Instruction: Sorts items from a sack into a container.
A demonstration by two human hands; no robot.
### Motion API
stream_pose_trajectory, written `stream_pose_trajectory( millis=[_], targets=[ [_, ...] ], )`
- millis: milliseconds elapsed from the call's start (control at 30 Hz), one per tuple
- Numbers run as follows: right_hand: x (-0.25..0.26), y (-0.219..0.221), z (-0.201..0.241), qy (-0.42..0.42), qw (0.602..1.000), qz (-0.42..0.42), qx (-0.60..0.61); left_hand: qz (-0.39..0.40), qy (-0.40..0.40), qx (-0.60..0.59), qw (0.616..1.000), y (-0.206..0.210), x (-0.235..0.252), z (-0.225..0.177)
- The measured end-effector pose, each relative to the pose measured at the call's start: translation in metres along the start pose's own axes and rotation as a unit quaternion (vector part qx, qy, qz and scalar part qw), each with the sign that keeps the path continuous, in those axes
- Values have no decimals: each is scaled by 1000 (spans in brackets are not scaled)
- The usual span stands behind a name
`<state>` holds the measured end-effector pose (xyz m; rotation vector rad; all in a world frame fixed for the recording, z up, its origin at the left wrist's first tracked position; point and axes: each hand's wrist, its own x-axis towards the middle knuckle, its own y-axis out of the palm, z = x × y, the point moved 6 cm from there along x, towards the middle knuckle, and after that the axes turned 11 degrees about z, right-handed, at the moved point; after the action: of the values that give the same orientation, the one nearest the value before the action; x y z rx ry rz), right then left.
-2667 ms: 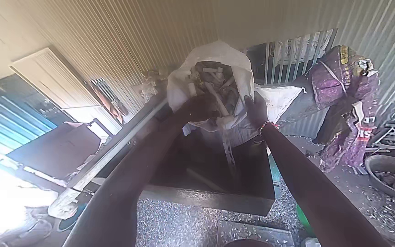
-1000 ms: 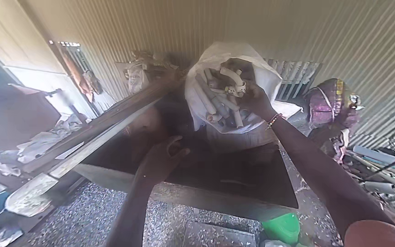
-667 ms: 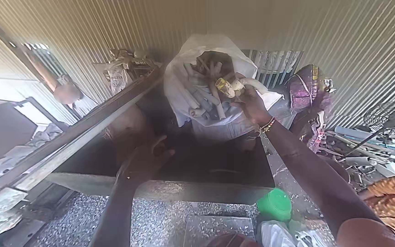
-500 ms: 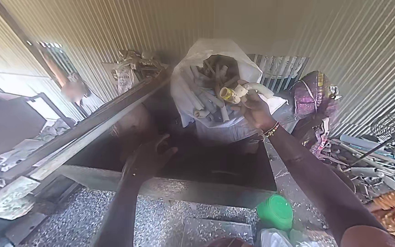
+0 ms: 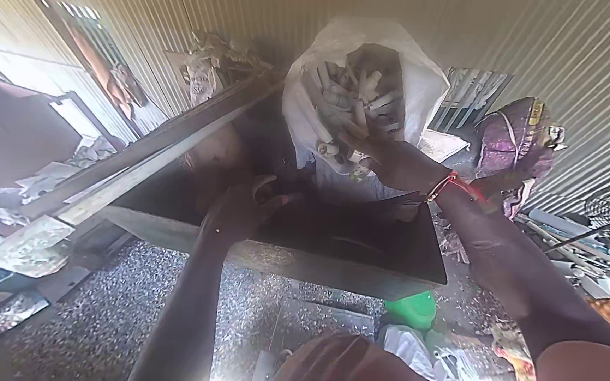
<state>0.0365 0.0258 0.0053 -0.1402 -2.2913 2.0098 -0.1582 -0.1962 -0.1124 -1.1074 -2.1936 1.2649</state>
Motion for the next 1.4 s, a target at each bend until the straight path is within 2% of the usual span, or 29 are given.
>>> stream_pose_trajectory(
  millis=[67, 167, 267, 367, 533, 600, 667, 700, 833, 900, 1000, 1100, 1200, 1300, 1400],
  targets=[
    [-5, -8, -1, -31, 996, -66, 41, -12, 4, -11, 1000, -3, -2, -3],
    [-22, -4, -14, -107, 964, -140, 199, -4, -2, -28, 1000, -1, -2, -2],
    [-30, 5, -25, -189, 898, -153, 366, -2, -1, -32, 999, 2, 1, 1],
    [-32, 12, -28, -210, 876, -146, 410, -18, 15, -20, 1000, 1, -1, 0],
    [-28, 30, -22, -184, 890, -119, 401, -21, 16, -10, 1000, -2, -5, -5],
    [-18, 35, -12, -168, 922, -103, 334, -24, 18, -9, 1000, -3, -6, -7],
    [-6, 33, 1, -106, 970, -73, 205, -19, 16, -7, 1000, -4, -7, -9],
    [2, 27, 6, -73, 980, -80, 167, -19, 14, -6, 1000, -4, -7, -9],
    [67, 36, -12, 40, 996, -8, 84, -22, 15, -8, 1000, -6, -9, -12],
    [87, 51, -14, 37, 997, -37, 49, -22, 3, -7, 1000, -6, -7, -10],
    [106, 59, -11, 53, 998, -39, 13, -27, -6, -5, 1000, -7, -7, -9],
    [91, 52, -10, 27, 994, -100, 43, -42, 10, -3, 999, -8, -8, -11],
    [66, 36, 2, -12, 975, -192, 110, -110, 49, -33, 992, -14, -14, -26],
    [51, 29, 23, -99, 943, -304, 94, -185, 106, -62, 975, -10, -27, -59],
    [46, 22, 36, -129, 920, -366, 51, -251, 147, -33, 956, -4, -37, -93]
  ],
)
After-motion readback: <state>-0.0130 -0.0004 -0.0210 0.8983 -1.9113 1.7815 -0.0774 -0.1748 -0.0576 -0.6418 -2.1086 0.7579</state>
